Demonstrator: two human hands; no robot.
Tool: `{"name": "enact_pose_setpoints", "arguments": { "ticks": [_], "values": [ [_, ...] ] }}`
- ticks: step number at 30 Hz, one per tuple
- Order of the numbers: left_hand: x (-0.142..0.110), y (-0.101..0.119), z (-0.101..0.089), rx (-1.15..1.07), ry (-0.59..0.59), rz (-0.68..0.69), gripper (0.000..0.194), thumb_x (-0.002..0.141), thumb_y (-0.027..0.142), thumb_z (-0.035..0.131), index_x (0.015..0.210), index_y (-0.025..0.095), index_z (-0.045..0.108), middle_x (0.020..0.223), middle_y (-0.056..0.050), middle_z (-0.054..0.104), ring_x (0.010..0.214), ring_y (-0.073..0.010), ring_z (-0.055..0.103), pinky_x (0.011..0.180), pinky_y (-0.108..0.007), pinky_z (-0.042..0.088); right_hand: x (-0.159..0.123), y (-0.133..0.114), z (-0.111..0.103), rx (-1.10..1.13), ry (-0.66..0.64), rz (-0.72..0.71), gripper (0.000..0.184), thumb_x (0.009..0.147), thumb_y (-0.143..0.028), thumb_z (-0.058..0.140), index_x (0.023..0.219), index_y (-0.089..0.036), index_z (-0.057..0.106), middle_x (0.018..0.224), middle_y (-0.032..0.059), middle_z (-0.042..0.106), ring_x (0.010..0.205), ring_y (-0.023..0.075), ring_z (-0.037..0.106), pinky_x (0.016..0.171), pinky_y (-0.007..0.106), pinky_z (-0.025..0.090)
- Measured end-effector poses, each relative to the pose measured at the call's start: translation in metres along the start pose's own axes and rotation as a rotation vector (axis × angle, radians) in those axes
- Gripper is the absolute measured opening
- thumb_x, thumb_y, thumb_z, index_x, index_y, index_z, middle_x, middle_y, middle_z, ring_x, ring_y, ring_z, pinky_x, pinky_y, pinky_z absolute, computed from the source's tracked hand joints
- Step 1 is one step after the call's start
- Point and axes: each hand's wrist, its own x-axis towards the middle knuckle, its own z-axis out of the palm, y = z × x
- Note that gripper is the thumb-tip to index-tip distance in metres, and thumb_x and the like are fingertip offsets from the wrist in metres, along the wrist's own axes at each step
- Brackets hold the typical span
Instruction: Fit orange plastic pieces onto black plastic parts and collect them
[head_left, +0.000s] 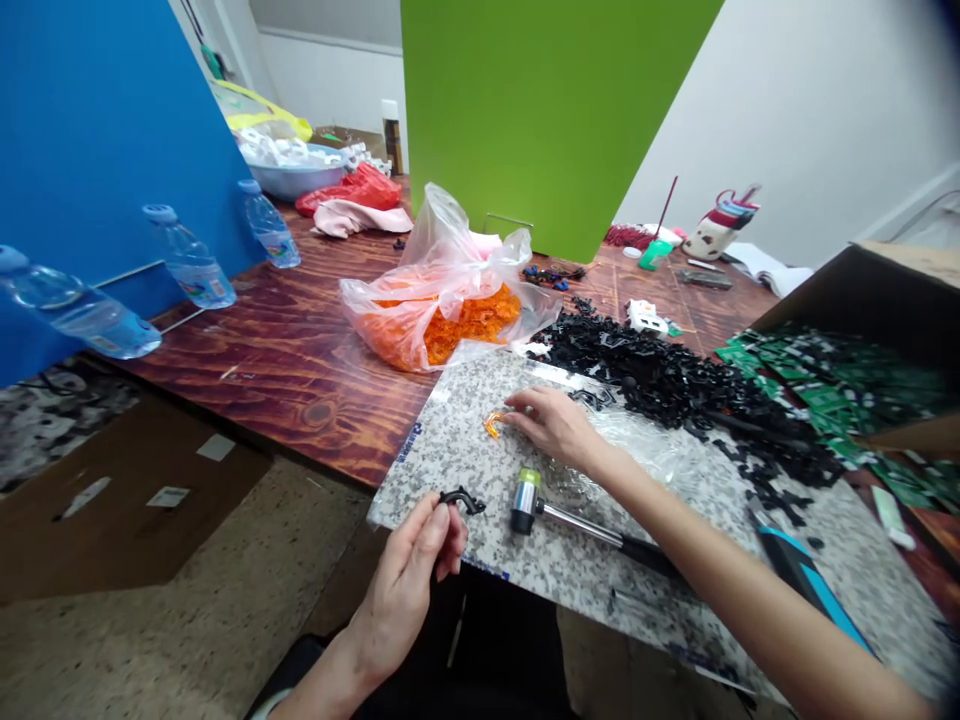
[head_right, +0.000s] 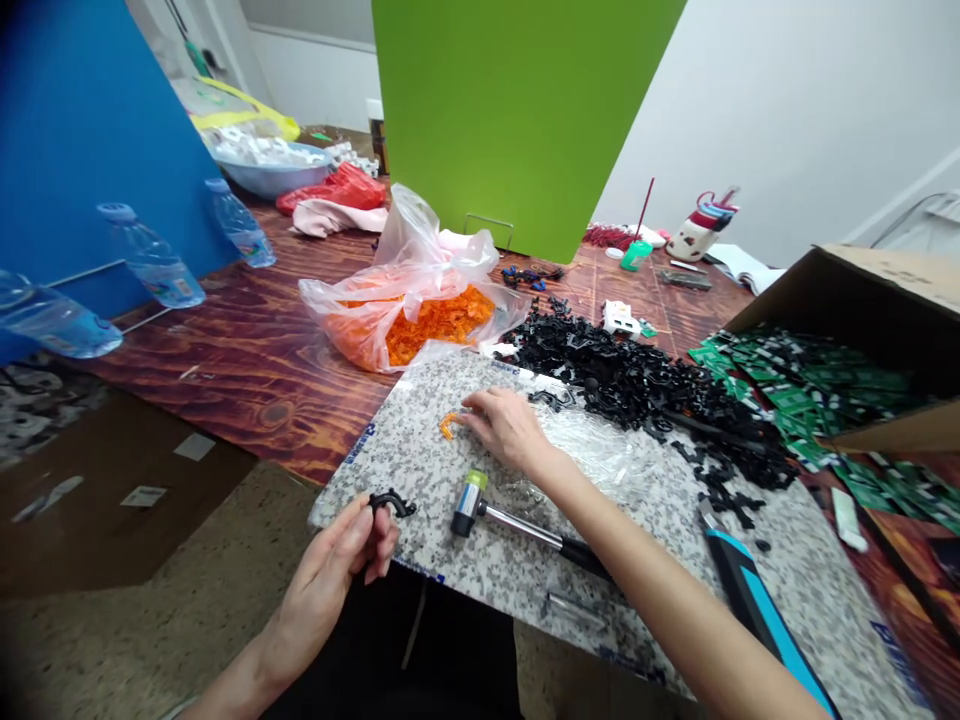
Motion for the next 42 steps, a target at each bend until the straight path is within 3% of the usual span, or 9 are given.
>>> {"name": "enact_pose_setpoints", "arguments": {
  "ticks": [4,8,14,19,25,42],
  "values": [
    [0.0,-0.002,0.003,0.102,-0.01,0.039,0.031,0.094,0.046,0.043,0.083,0.018,0.051,0.076,0.001,0.049,0.067,-0.0111,0.044,0.064,-0.023,0.039,0.006,-0.005,0.007,0.064,-0.029,0.022,0.009,0.084,-0.025,0.064,0.085,-0.018,0.069,0.081,0.0051,0.067,0.074,0.0169,0.059,0.068,0.026,0.04],
    [0.001,-0.005,0.004,0.206,-0.001,0.108,0.03,0.095,0.043,0.042,0.082,0.018,0.05,0.074,0.002,0.048,0.067,-0.0112,0.044,0.063,-0.023,0.039,-0.002,-0.018,-0.003,0.125,-0.013,0.063,0.006,0.082,-0.018,0.063,0.076,-0.016,0.066,0.072,0.003,0.066,0.064,0.0144,0.056,0.063,0.025,0.04],
    [-0.001,-0.008,0.002,0.245,0.004,0.109,0.029,0.094,0.046,0.041,0.09,0.019,0.048,0.078,0.001,0.047,0.07,-0.0123,0.043,0.065,-0.024,0.04,-0.049,-0.074,-0.034,0.348,0.094,0.058,0.009,0.087,-0.024,0.057,0.082,-0.017,0.061,0.069,-0.0003,0.062,0.058,0.0106,0.053,0.055,0.022,0.041],
    [-0.003,-0.001,0.004,0.381,-0.015,0.159,0.029,0.094,0.047,0.04,0.094,0.019,0.047,0.076,0.003,0.047,0.068,-0.0129,0.044,0.065,-0.024,0.039,-0.077,-0.109,-0.028,0.394,0.192,-0.029,0.001,0.084,-0.017,0.059,0.084,-0.017,0.059,0.075,0.0018,0.062,0.066,0.012,0.056,0.062,0.023,0.044],
    [-0.006,0.004,0.007,0.505,-0.011,0.227,0.025,0.095,0.042,0.039,0.089,0.019,0.047,0.074,0.002,0.05,0.068,-0.0144,0.048,0.065,-0.026,0.04,-0.082,-0.113,-0.013,0.363,0.209,-0.042,0.001,0.086,-0.017,0.058,0.085,-0.017,0.058,0.076,0.0025,0.062,0.071,0.0143,0.058,0.064,0.025,0.044],
    [-0.008,0.007,0.008,0.556,0.021,0.311,0.021,0.097,0.027,0.034,0.082,0.021,0.047,0.07,0.002,0.053,0.063,-0.0141,0.052,0.062,-0.025,0.041,-0.082,-0.118,-0.009,0.378,0.209,-0.007,0.003,0.088,-0.018,0.055,0.087,-0.021,0.055,0.077,0.002,0.064,0.068,0.0149,0.06,0.063,0.027,0.047]
  ]
}}
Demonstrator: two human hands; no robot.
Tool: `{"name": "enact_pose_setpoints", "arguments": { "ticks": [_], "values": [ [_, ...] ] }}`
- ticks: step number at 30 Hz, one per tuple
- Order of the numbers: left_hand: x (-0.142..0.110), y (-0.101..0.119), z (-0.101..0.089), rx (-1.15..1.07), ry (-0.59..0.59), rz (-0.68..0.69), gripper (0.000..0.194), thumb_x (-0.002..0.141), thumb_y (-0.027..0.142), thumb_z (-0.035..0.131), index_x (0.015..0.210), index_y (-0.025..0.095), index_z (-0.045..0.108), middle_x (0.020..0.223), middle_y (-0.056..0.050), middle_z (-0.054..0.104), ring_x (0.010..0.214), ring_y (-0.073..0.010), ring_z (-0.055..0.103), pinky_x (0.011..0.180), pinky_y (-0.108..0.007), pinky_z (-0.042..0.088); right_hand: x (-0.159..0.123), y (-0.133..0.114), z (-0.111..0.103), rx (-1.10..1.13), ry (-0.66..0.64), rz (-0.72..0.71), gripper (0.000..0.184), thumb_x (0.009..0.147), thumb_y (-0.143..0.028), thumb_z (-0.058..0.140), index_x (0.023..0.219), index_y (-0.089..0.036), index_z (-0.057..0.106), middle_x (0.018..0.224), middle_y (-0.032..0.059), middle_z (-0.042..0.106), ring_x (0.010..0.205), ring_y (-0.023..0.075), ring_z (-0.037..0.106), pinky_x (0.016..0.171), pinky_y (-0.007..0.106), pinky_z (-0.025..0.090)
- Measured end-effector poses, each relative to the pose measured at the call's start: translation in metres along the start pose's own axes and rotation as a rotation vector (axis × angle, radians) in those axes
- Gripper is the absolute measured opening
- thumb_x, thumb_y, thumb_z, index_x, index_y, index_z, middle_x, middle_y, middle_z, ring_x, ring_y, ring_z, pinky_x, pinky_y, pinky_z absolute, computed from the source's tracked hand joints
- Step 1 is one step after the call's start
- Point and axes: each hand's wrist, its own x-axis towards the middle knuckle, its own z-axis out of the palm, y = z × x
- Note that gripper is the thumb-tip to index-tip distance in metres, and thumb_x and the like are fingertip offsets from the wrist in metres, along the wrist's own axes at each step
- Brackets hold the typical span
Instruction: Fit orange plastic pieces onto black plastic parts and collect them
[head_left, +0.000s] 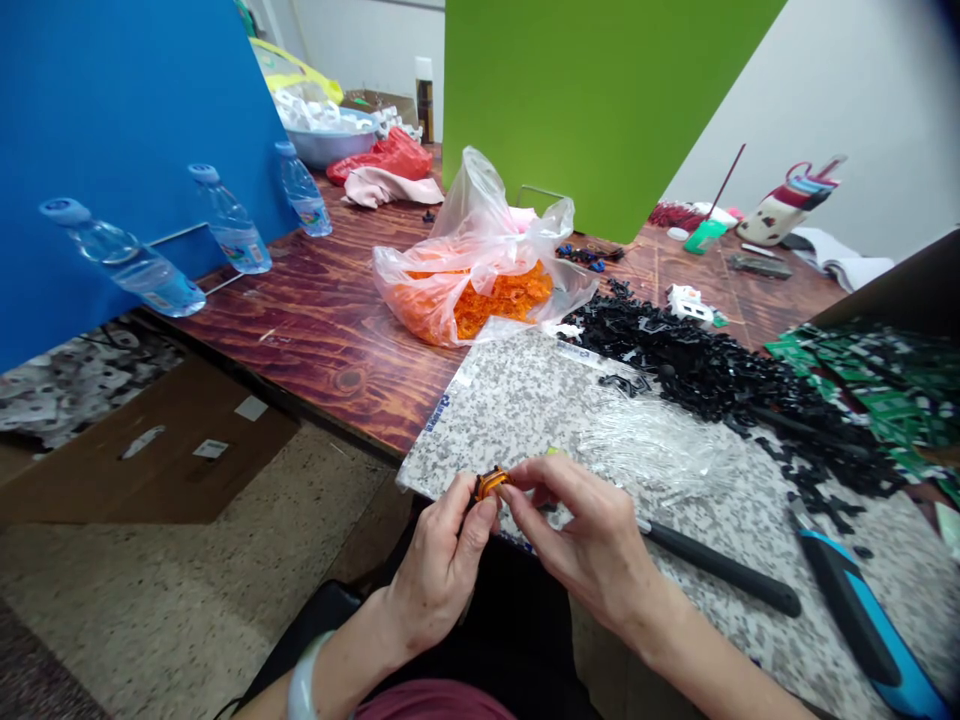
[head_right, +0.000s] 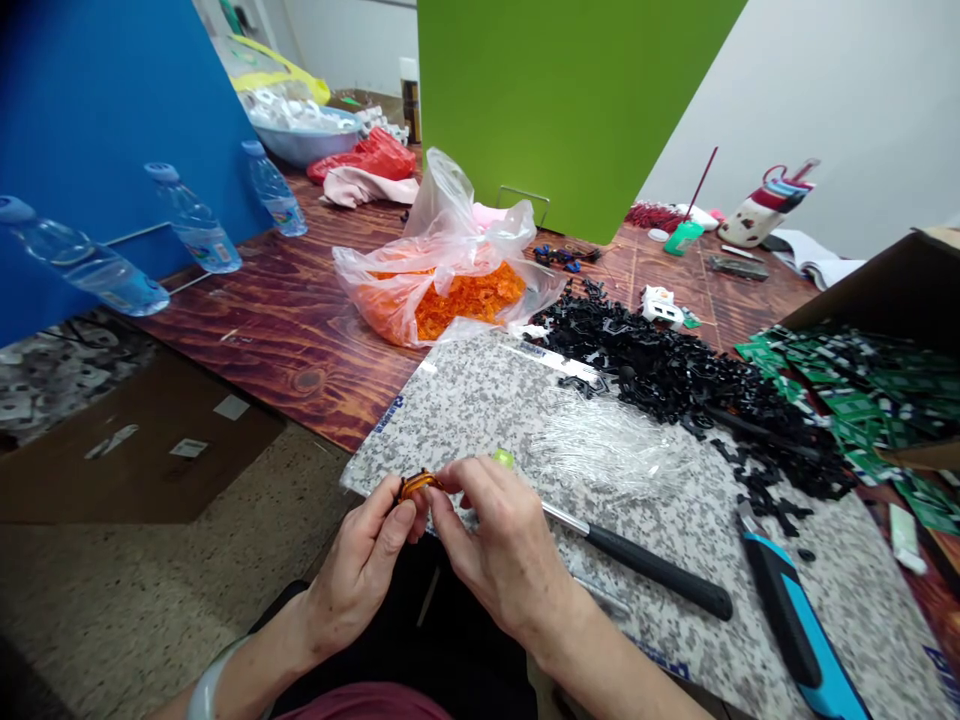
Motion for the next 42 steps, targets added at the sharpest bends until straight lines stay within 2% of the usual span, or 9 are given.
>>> {"name": "enact_pose_setpoints", "arguments": {
  "ticks": [13,20,26,34,42],
  "values": [
    [-0.004,-0.002,-0.004,0.019,-0.018,0.005,0.02,0.097,0.027,0.033,0.085,0.02,0.048,0.071,0.002,0.054,0.065,-0.0139,0.053,0.065,-0.024,0.041,-0.002,-0.003,-0.004,0.028,-0.065,-0.014,0.007,0.088,-0.015,0.055,0.092,-0.02,0.058,0.081,0.0026,0.062,0.073,0.015,0.059,0.066,0.026,0.045],
    [-0.005,0.0,-0.008,0.013,-0.065,0.048,0.021,0.097,0.026,0.033,0.084,0.02,0.048,0.071,0.001,0.055,0.064,-0.0144,0.054,0.064,-0.024,0.042,0.005,-0.004,-0.013,0.188,-0.094,0.05,0.017,0.086,-0.022,0.06,0.102,-0.02,0.061,0.095,0.0054,0.065,0.085,0.0168,0.059,0.075,0.028,0.047],
    [-0.006,-0.003,-0.011,-0.004,-0.135,0.11,0.021,0.097,0.024,0.031,0.085,0.02,0.048,0.072,0.001,0.053,0.065,-0.014,0.053,0.064,-0.023,0.042,0.006,0.002,-0.011,0.372,-0.203,0.103,0.012,0.089,-0.025,0.058,0.096,-0.019,0.065,0.081,0.0011,0.067,0.074,0.0128,0.061,0.069,0.024,0.048],
    [-0.006,-0.006,-0.017,0.032,-0.187,0.154,0.021,0.097,0.021,0.031,0.088,0.019,0.05,0.073,0.0,0.054,0.066,-0.0134,0.053,0.064,-0.022,0.042,0.006,-0.003,-0.012,0.417,-0.28,0.194,0.011,0.088,-0.026,0.059,0.089,-0.017,0.065,0.078,0.0027,0.067,0.074,0.0147,0.062,0.07,0.026,0.047],
    [-0.006,-0.005,-0.02,0.081,-0.209,0.193,0.019,0.096,0.021,0.033,0.087,0.02,0.049,0.071,0.001,0.055,0.062,-0.0131,0.054,0.06,-0.022,0.042,0.004,-0.004,-0.012,0.435,-0.304,0.191,0.01,0.09,-0.026,0.056,0.088,-0.019,0.063,0.077,0.001,0.065,0.07,0.0134,0.059,0.068,0.024,0.046]
  ]
}}
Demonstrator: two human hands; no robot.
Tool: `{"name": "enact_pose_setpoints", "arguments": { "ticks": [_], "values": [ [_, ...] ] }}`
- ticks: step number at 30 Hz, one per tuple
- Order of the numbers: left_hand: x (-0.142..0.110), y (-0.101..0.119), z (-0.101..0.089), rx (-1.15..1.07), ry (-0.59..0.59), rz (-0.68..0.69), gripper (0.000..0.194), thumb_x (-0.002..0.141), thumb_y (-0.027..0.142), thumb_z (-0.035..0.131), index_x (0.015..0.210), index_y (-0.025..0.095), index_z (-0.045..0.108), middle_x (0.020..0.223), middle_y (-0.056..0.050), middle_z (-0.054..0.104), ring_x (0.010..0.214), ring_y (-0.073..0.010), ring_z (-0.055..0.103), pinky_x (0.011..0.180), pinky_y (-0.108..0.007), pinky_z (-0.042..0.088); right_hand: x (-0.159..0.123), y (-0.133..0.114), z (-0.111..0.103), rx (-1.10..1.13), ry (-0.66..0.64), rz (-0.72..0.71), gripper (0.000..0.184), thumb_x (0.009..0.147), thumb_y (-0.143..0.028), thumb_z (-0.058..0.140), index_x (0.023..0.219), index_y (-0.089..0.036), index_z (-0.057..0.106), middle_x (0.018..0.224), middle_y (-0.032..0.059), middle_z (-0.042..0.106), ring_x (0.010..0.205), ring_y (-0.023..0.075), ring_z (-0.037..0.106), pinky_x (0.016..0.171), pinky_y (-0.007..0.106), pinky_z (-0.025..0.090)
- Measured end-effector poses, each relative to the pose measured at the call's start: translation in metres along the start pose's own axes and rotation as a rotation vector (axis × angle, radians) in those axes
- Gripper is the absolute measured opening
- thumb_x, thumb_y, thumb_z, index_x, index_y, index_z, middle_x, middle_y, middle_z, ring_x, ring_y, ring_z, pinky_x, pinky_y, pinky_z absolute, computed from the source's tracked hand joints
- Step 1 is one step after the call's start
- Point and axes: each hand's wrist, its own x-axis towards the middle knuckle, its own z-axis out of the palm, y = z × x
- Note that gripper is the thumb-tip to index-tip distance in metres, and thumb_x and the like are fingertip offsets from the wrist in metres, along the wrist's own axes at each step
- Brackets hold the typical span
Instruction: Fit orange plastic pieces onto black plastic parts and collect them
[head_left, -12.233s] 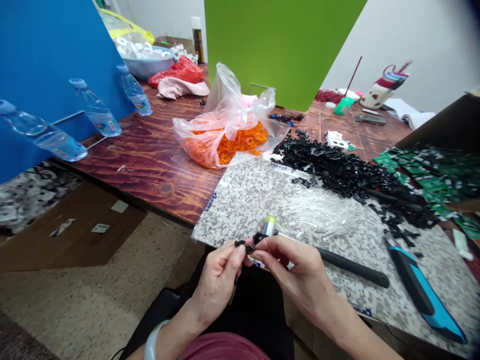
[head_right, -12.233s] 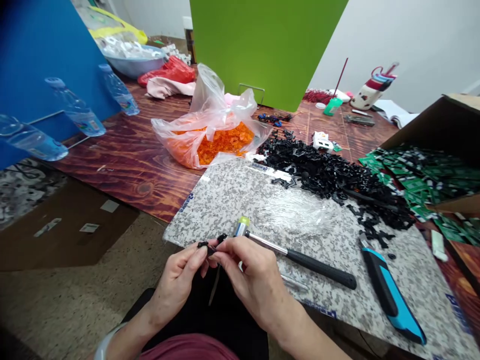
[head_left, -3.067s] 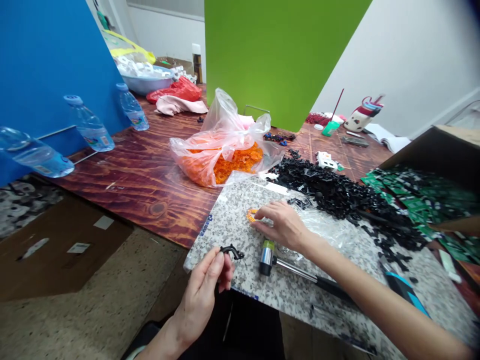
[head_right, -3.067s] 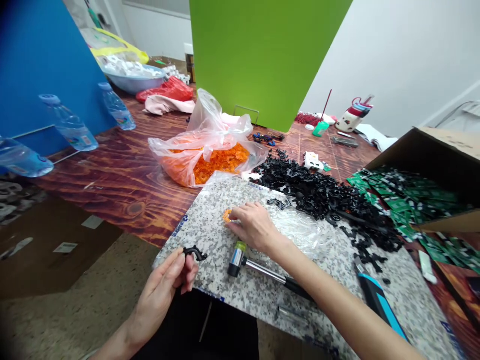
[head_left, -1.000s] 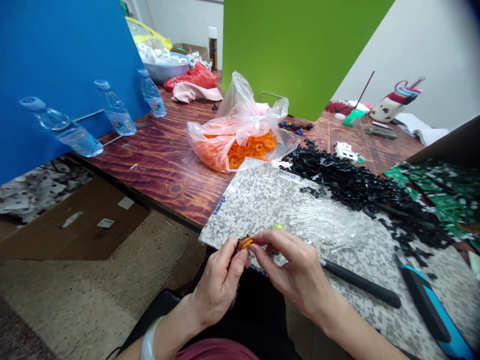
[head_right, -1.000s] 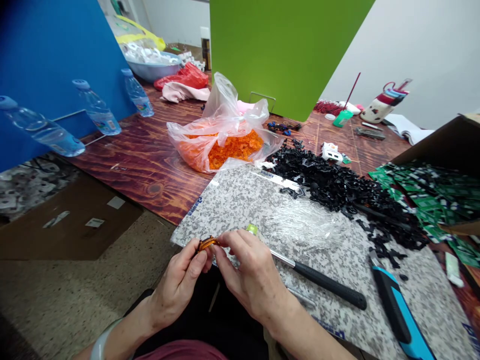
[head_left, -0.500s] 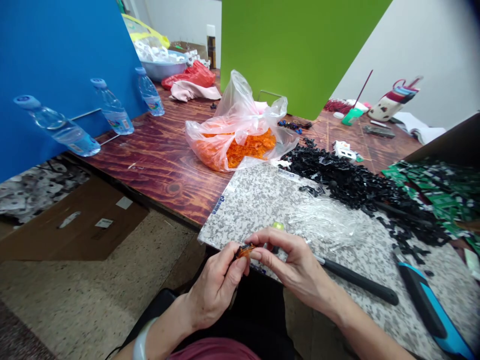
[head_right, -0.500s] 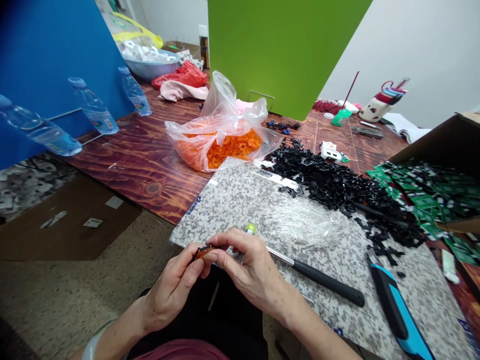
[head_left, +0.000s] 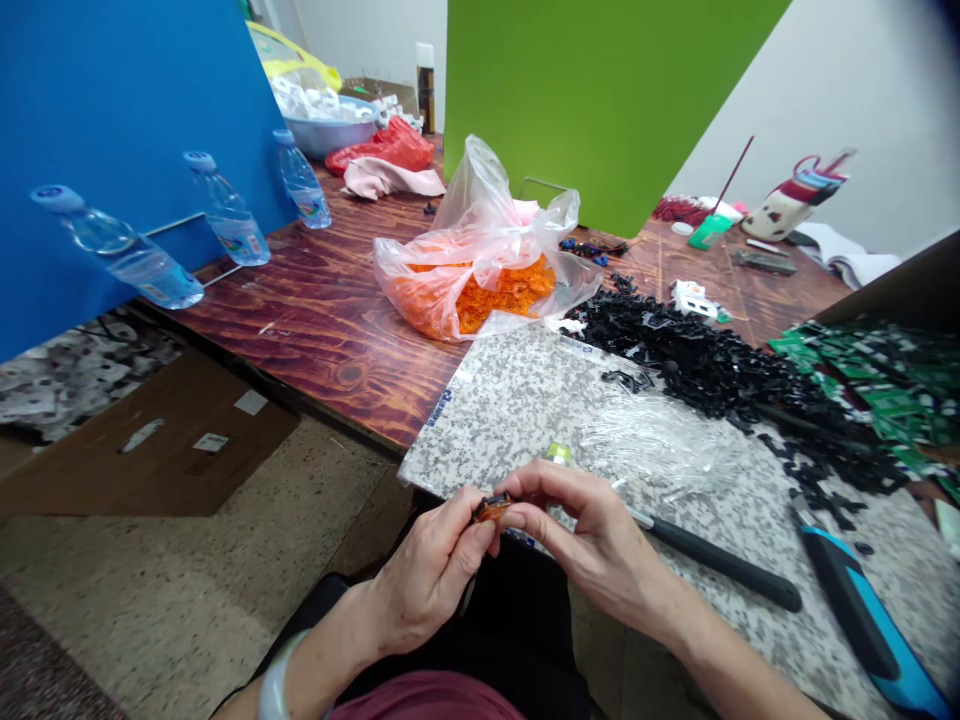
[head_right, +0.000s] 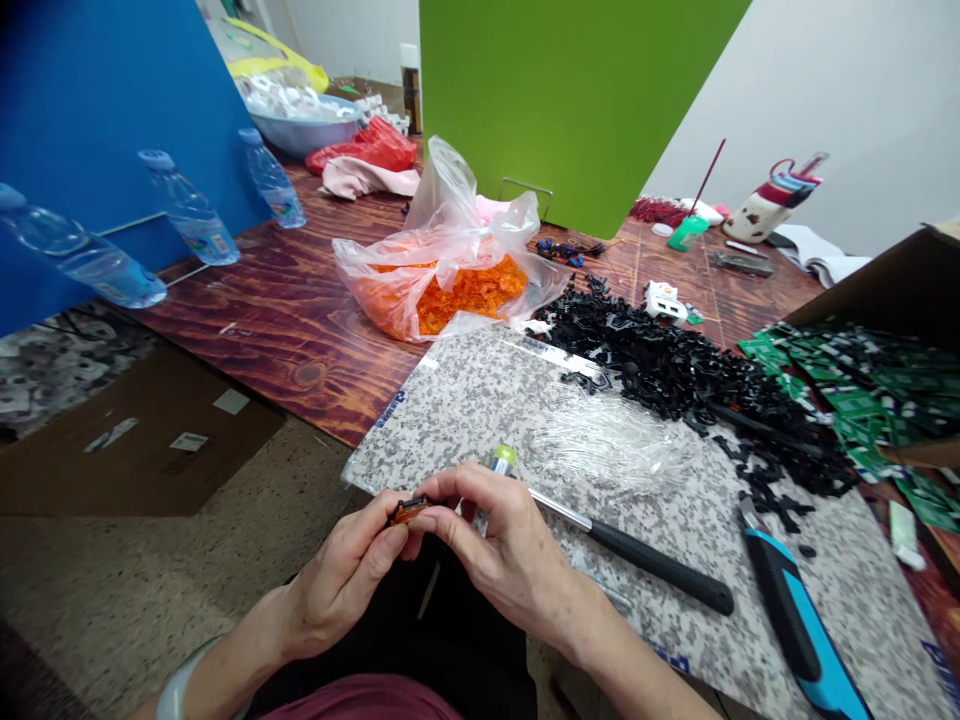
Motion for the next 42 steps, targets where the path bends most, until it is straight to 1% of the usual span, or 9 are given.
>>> {"name": "enact_pose_setpoints", "arguments": {
  "ticks": [6,11,16,22,28,31,35,42],
  "values": [
    [-0.003,-0.003,0.001,0.004,0.017,-0.014,0.019,0.096,0.022,0.034,0.087,0.02,0.051,0.07,0.0,0.054,0.061,-0.0138,0.053,0.061,-0.023,0.043,-0.001,-0.001,0.002,-0.015,0.0,-0.013,0.009,0.09,-0.026,0.057,0.089,-0.019,0.063,0.078,0.0004,0.064,0.069,0.0122,0.058,0.066,0.022,0.045],
    [-0.003,-0.003,0.001,-0.019,-0.01,-0.031,0.022,0.097,0.023,0.031,0.088,0.018,0.051,0.072,0.0,0.052,0.065,-0.0137,0.052,0.063,-0.023,0.042,-0.001,0.0,0.002,-0.052,-0.001,-0.03,0.008,0.09,-0.024,0.056,0.088,-0.02,0.062,0.076,-0.0001,0.063,0.068,0.0119,0.057,0.065,0.022,0.044],
    [-0.003,-0.001,0.0,-0.036,-0.03,-0.044,0.023,0.097,0.023,0.03,0.087,0.018,0.051,0.072,0.0,0.05,0.064,-0.0135,0.049,0.063,-0.023,0.04,-0.002,-0.001,0.003,-0.09,-0.002,-0.054,0.006,0.091,-0.021,0.055,0.09,-0.019,0.061,0.078,0.0001,0.063,0.07,0.0116,0.057,0.067,0.021,0.044],
    [-0.004,-0.003,0.002,-0.023,-0.01,-0.006,0.022,0.097,0.02,0.031,0.086,0.018,0.05,0.073,0.0,0.051,0.066,-0.0135,0.05,0.063,-0.023,0.04,-0.003,-0.001,0.004,-0.103,-0.006,-0.097,0.007,0.091,-0.019,0.053,0.087,-0.02,0.059,0.076,-0.0011,0.061,0.07,0.0108,0.057,0.068,0.021,0.043],
    [-0.005,-0.003,0.0,0.003,0.018,0.025,0.025,0.097,0.02,0.03,0.083,0.018,0.051,0.071,0.0,0.05,0.064,-0.0136,0.049,0.062,-0.023,0.041,-0.002,0.003,0.008,-0.027,0.012,-0.078,0.006,0.09,-0.021,0.057,0.089,-0.019,0.062,0.077,-0.0005,0.062,0.07,0.0103,0.056,0.066,0.02,0.042],
    [-0.005,-0.004,-0.001,0.003,0.018,0.03,0.024,0.096,0.019,0.031,0.086,0.016,0.052,0.072,-0.001,0.051,0.065,-0.0139,0.05,0.063,-0.023,0.041,-0.002,0.004,0.007,-0.01,0.011,-0.084,0.006,0.089,-0.024,0.059,0.091,-0.019,0.063,0.078,-0.0001,0.062,0.071,0.0109,0.055,0.067,0.021,0.043],
    [-0.005,-0.008,0.001,-0.01,0.016,0.037,0.02,0.096,0.017,0.033,0.091,0.016,0.052,0.075,-0.001,0.053,0.069,-0.0137,0.051,0.066,-0.022,0.041,-0.002,0.007,0.005,-0.049,0.026,-0.11,0.011,0.087,-0.024,0.062,0.097,-0.019,0.062,0.084,0.0011,0.062,0.074,0.0118,0.054,0.069,0.022,0.043],
    [-0.006,-0.012,0.0,0.007,-0.007,0.007,0.02,0.096,0.018,0.034,0.093,0.017,0.054,0.081,-0.003,0.057,0.073,-0.0146,0.055,0.069,-0.023,0.044,-0.005,0.01,0.006,-0.059,0.007,-0.123,0.011,0.088,-0.023,0.06,0.099,-0.019,0.061,0.086,0.0016,0.062,0.074,0.0116,0.054,0.068,0.022,0.043]
  ]
}}
